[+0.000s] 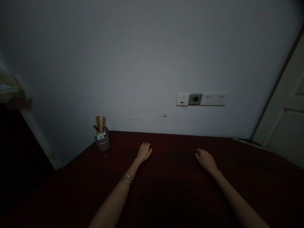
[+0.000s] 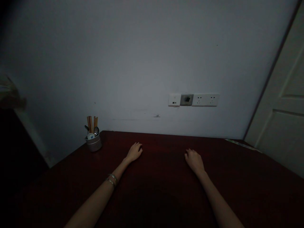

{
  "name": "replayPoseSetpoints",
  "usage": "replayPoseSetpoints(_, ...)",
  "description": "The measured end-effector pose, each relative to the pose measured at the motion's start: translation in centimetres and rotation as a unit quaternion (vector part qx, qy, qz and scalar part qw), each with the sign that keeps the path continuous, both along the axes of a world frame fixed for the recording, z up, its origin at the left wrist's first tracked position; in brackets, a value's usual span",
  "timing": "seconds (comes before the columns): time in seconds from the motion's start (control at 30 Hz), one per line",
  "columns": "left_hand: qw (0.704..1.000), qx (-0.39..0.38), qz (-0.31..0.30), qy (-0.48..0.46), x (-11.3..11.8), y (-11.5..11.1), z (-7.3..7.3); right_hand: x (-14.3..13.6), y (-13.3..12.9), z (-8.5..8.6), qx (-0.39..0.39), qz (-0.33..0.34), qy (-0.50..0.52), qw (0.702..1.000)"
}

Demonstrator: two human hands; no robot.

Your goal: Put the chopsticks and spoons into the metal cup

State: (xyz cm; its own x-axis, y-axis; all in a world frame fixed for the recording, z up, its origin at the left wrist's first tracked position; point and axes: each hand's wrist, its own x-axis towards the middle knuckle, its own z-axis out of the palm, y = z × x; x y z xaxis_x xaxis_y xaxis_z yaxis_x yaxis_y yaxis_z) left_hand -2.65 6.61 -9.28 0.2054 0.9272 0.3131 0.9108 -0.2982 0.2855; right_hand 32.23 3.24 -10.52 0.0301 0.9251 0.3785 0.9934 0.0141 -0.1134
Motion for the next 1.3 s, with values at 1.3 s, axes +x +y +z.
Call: replayPoseSetpoints(1.3, 0.877, 0.041, 0.193, -0.437, -30.6, 0.4, 8.3, -51.6, 10.2, 9.9, -0.108, 0.376, 0.381, 0.837)
